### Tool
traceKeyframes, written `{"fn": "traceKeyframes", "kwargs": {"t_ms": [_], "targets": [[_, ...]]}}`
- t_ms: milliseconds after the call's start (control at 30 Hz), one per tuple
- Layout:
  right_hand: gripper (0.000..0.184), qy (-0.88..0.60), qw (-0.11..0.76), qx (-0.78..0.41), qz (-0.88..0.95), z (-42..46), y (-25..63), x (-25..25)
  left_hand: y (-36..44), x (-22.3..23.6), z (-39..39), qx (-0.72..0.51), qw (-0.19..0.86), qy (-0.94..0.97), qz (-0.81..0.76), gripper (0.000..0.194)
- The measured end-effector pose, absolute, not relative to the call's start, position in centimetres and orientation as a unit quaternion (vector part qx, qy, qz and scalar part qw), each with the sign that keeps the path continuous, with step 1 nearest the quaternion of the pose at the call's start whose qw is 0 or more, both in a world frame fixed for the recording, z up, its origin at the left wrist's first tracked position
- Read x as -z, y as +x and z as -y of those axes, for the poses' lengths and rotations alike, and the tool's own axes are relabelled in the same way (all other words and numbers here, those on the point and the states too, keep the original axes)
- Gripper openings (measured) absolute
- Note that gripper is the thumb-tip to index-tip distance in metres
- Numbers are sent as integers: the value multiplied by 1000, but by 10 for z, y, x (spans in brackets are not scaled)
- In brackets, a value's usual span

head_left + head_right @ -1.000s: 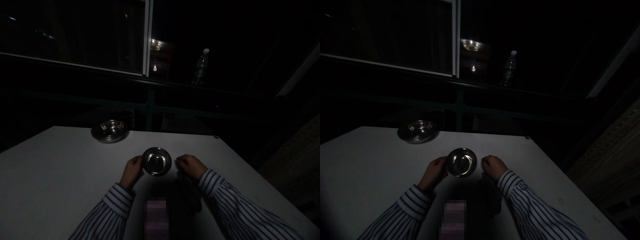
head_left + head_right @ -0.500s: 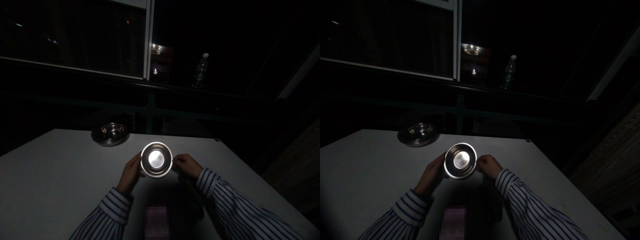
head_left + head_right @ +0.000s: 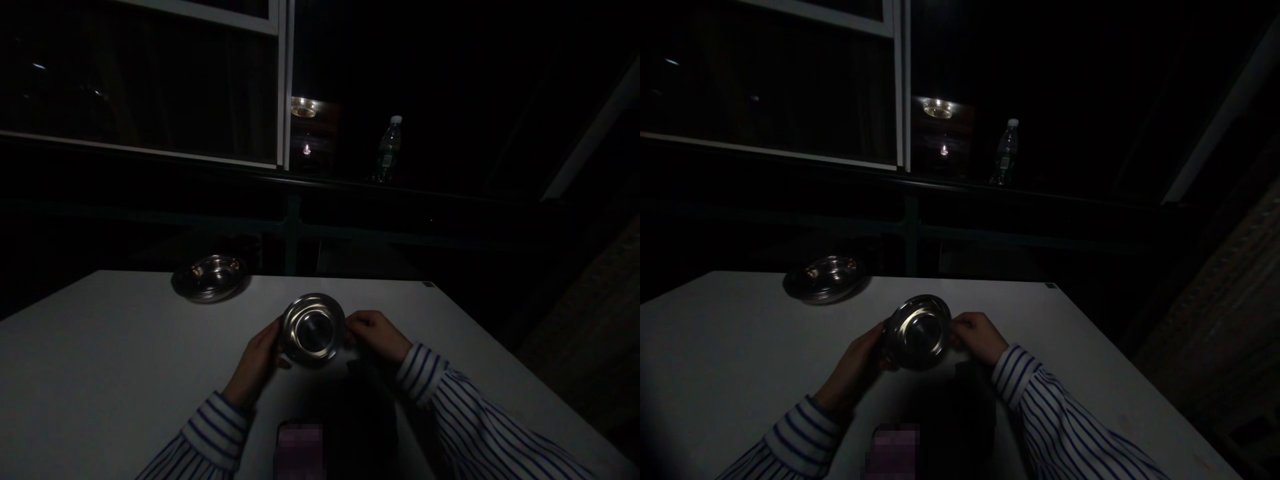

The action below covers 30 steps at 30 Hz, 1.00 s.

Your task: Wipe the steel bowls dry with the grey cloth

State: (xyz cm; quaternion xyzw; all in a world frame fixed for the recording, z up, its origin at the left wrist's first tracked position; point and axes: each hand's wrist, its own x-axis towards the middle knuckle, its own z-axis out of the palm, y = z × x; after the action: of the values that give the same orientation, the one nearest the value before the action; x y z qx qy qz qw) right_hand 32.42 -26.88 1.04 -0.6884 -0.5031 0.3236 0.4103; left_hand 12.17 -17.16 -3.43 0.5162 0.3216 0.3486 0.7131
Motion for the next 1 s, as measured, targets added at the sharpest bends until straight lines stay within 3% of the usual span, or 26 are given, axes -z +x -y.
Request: {"fn": "traceKeyframes", "kwargs": {"t_ms": [167, 500, 1000], "targets": [[21, -688, 431, -342, 473, 265, 335, -8, 125, 18, 175, -336, 723, 511, -319, 42], [21, -693, 503, -232, 461, 277, 368, -4, 172, -12, 174, -322, 710, 541, -317, 42], [30, -718, 582, -179, 337, 288, 474, 21, 290, -4, 173, -184, 732, 574, -318, 29]]}}
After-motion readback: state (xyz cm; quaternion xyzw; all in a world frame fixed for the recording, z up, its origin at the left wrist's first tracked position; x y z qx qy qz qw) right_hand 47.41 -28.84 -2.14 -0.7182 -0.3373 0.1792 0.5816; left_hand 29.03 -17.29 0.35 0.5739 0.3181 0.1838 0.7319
